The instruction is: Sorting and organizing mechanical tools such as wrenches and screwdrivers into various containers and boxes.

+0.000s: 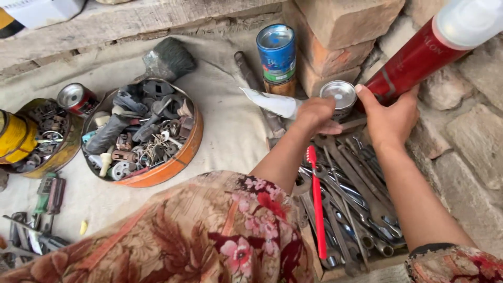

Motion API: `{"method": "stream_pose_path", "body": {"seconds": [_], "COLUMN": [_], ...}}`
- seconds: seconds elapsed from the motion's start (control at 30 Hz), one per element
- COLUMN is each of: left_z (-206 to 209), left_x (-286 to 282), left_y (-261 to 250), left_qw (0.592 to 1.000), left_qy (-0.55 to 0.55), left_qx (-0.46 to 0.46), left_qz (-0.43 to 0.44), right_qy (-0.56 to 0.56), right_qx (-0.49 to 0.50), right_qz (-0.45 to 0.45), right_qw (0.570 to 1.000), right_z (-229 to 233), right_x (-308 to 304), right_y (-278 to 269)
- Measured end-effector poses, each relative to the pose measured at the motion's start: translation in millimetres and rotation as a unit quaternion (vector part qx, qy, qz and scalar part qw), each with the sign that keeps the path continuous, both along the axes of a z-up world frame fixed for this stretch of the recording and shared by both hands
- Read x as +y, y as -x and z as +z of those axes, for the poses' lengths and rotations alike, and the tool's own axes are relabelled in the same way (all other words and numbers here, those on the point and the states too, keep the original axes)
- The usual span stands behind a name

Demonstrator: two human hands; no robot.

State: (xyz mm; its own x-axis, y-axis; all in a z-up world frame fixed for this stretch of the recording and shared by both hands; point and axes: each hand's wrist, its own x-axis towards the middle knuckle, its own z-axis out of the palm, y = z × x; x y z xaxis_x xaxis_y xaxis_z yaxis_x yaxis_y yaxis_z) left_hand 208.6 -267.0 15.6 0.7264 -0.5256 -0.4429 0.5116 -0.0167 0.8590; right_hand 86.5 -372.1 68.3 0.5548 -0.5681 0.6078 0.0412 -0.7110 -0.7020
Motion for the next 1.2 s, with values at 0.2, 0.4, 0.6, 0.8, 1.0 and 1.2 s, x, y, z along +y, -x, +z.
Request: {"method": "stream_pose_path", "body": {"seconds": [0.2, 0.4, 0.6, 0.8, 1.0, 1.2], "left_z": [53, 23, 28, 17, -12, -12], "left_x": [46, 49, 55, 47, 32, 36], "left_y": [22, 20, 36, 27, 18, 26], "left_qw": [0.983, 0.952, 0.983, 0.990, 0.990, 0.990], "left_qy": [-0.134, -0.238, -0.107, -0.067, 0.060, 0.102], "left_qx": [-0.123, -0.182, -0.109, -0.095, -0.069, -0.038], "left_qz": [0.032, 0.054, 0.101, 0.082, 0.107, 0.091], "right_qy": [0.017, -0.003, -0.007, 0.036, 0.054, 0.030], "right_qx": [0.016, 0.137, 0.118, 0.053, 0.124, 0.178], "right_qz": [-0.004, 0.013, 0.043, 0.087, 0.027, 0.029], "right_qw": [1.000, 0.990, 0.992, 0.994, 0.990, 0.983], "right_z": [-18, -30, -38, -57, -39, -36], "right_x": [-9, -21, -20, -20, -20, -23], "right_y": [-23, -39, -32, -33, -30, -18]}}
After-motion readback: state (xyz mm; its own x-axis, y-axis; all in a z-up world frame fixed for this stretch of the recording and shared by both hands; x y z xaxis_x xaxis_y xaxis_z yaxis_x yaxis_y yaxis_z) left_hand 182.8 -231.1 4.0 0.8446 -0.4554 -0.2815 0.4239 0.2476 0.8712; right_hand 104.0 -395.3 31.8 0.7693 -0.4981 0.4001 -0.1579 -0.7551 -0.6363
